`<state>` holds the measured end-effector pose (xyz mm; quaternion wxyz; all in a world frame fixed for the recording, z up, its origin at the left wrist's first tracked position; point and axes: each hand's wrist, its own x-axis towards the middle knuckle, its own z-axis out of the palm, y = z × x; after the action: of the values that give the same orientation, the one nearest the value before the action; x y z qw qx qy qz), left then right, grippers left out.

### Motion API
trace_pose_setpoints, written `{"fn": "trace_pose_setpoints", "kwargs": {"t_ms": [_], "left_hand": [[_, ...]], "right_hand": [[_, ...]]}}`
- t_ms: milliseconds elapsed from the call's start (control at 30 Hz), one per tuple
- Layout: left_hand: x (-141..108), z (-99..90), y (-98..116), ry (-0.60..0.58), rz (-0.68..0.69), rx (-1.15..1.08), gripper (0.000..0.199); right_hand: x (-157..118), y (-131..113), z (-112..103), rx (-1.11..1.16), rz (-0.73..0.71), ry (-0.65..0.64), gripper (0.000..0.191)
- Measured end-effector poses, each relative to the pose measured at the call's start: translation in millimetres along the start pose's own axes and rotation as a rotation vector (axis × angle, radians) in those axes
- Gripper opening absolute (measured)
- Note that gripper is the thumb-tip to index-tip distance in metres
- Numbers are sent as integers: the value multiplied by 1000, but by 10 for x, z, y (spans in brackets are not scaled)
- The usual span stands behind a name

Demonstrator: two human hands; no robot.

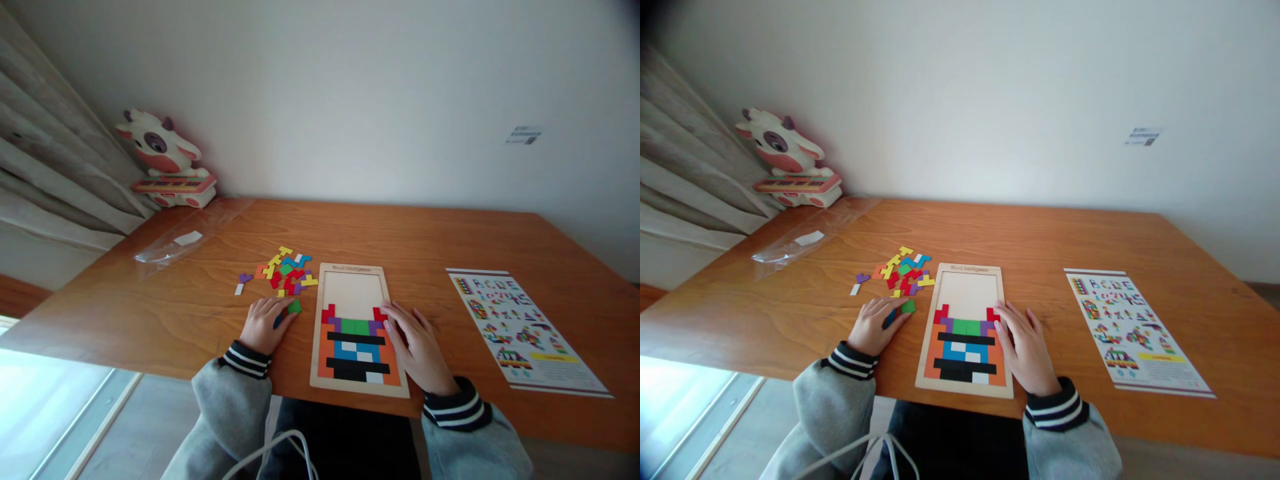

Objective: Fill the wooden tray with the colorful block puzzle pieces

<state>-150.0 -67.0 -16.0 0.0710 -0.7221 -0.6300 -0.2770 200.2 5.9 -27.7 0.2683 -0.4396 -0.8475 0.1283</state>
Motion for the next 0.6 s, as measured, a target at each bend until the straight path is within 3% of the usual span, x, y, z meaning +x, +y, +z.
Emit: {"fn": "trace_pose_setpoints", "kwargs": {"t_ms": [400, 600], "left_hand": [[4, 2, 76, 45, 100, -115, 22], [31, -44, 163, 61, 50, -208, 19]], "right_hand": [[-33, -29, -49, -20, -49, -1, 35], [-143, -70, -78, -13, -60, -4, 37]]}}
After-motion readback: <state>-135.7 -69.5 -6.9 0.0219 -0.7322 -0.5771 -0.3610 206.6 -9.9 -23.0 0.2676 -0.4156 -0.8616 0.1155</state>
